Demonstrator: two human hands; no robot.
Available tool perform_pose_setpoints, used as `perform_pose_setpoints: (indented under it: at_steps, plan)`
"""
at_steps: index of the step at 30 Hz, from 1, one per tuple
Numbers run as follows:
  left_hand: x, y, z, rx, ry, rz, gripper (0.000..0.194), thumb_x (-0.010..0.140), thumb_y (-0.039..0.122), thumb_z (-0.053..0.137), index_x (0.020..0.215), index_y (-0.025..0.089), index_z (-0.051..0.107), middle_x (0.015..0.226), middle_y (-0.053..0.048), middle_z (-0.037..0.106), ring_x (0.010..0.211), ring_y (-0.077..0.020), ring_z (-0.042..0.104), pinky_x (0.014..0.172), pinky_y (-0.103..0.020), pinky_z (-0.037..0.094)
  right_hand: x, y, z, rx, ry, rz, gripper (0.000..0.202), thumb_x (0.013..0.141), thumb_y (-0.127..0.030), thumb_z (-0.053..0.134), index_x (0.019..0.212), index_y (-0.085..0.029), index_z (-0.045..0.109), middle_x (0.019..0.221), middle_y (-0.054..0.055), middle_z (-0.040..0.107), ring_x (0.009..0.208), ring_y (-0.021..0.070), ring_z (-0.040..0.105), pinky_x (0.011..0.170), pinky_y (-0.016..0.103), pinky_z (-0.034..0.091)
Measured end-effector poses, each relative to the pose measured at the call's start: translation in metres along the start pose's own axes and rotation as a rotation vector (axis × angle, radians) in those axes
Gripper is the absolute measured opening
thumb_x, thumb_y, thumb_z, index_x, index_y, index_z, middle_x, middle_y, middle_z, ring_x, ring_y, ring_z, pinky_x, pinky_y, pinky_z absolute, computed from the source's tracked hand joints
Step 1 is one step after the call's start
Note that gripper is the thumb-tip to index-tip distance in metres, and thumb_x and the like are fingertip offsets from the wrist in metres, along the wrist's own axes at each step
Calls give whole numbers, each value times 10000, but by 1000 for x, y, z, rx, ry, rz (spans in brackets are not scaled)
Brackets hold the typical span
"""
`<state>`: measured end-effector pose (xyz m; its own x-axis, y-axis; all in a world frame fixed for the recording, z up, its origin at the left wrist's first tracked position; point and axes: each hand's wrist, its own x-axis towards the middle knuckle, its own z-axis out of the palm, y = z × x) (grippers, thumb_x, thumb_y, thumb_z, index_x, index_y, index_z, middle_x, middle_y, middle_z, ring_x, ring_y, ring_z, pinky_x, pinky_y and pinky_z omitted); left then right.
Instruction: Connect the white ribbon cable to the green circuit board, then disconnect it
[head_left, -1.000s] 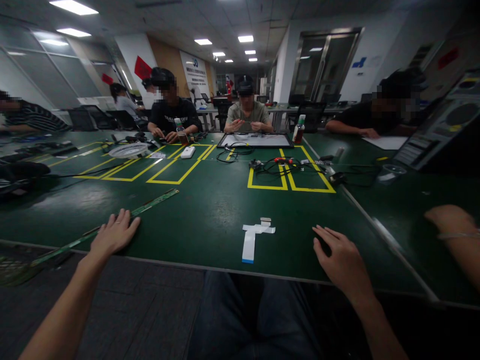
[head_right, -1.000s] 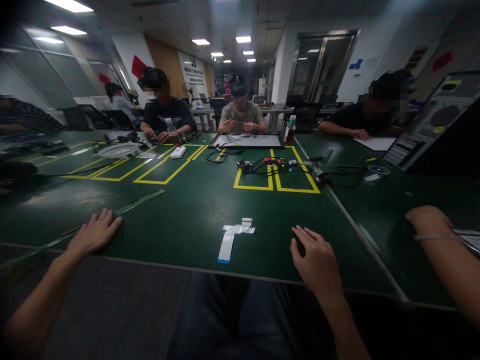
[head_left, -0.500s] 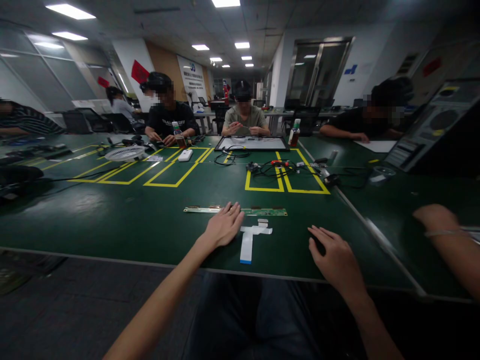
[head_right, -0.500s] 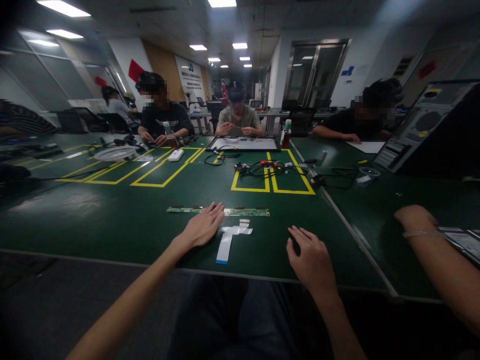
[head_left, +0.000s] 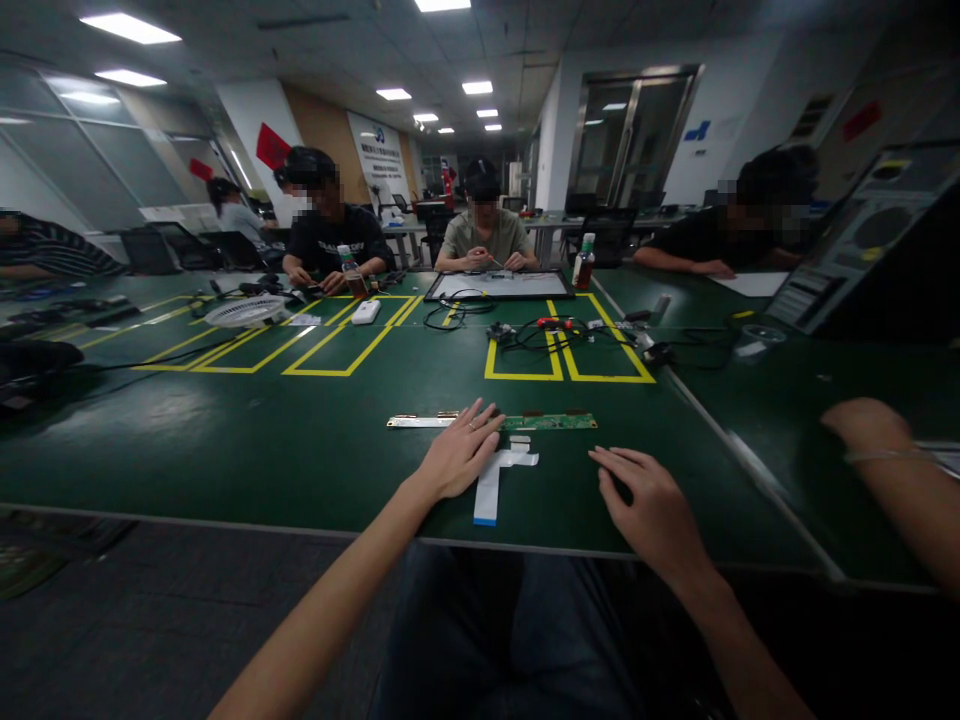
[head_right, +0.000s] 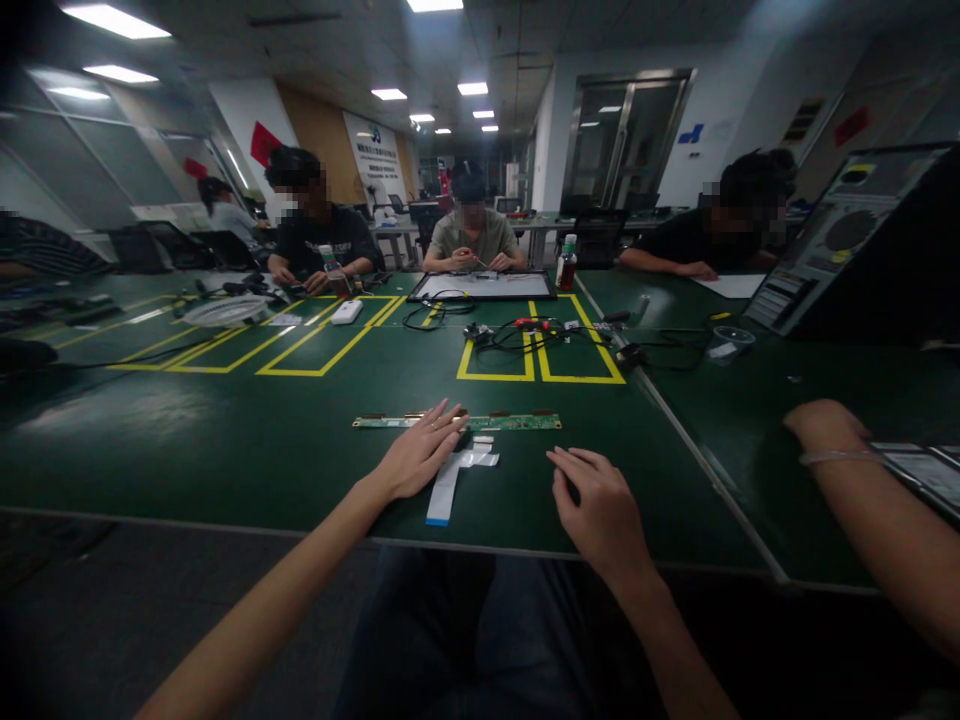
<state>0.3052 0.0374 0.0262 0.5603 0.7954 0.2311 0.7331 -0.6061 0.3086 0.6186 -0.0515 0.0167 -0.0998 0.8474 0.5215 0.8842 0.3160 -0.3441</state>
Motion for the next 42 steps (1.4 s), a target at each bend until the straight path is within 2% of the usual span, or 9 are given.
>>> perform_pose_setpoints:
  at_steps: [5, 9, 15, 21, 26, 33, 42]
  plan:
    - [1, 3, 2, -15, -30, 125, 556, 1123, 440, 305, 1521, 157, 571, 1635, -104, 464, 1568, -243, 375, 1306, -459, 295, 19, -53, 15, 180, -157, -156, 415, 1009, -231, 529, 1393, -257, 683, 1365, 53, 726, 1294, 240, 624, 1126, 436, 517]
    - [-1, 5, 4, -29, -4, 120, 507, 1111, 391, 354, 1492, 165, 601, 1597, -100, 517, 1548, -247, 413, 1298, -466, 322, 32, -73, 31, 123, -237, -211, 446, 1009, -247, 545, 1445, -237, 639, 1427, 67, 690, 1345, 263, 584, 1122, 454, 501]
    - [-3, 6, 4, -44, -3, 119, 482, 1092, 378, 409, 1464, 162, 626, 1575, -102, 540, 1531, -255, 440, 1296, -486, 324, 32, -69, 38, 73, -252, -160, 371, 1039, -285, 530, 1372, -243, 689, 1408, 63, 704, 1346, 260, 586, 1099, 452, 481]
    - [-4, 8, 5, -21, -8, 124, 488, 1087, 371, 415, 1472, 146, 614, 1574, -107, 544, 1522, -257, 456, 1296, -482, 323, 31, -71, 35, 85, -248, -139, 423, 1028, -274, 543, 1436, -221, 638, 1438, 75, 683, 1358, 253, 570, 1108, 435, 472]
    - [-4, 10, 3, 2, -15, 114, 499, 1083, 371, 424, 1486, 130, 594, 1584, -116, 536, 1515, -262, 466, 1302, -478, 312, 32, -72, 35, 55, -255, -147, 397, 1031, -288, 531, 1399, -221, 667, 1460, 79, 667, 1366, 257, 558, 1101, 453, 475]
    - [-4, 9, 5, 12, -20, 123, 475, 1075, 376, 438, 1480, 185, 597, 1610, -92, 509, 1531, -260, 441, 1297, -494, 313, 31, -72, 36, 26, -265, -153, 420, 1037, -278, 509, 1428, -205, 643, 1448, 87, 675, 1355, 271, 557, 1090, 460, 473]
    - [-6, 10, 4, 13, -37, 128, 519, 1072, 382, 435, 1549, 186, 495, 1616, -106, 504, 1554, -277, 401, 1312, -515, 269, 30, -73, 40, -40, -272, -152, 461, 1045, -300, 481, 1479, -213, 608, 1502, 98, 631, 1405, 295, 510, 1106, 500, 458]
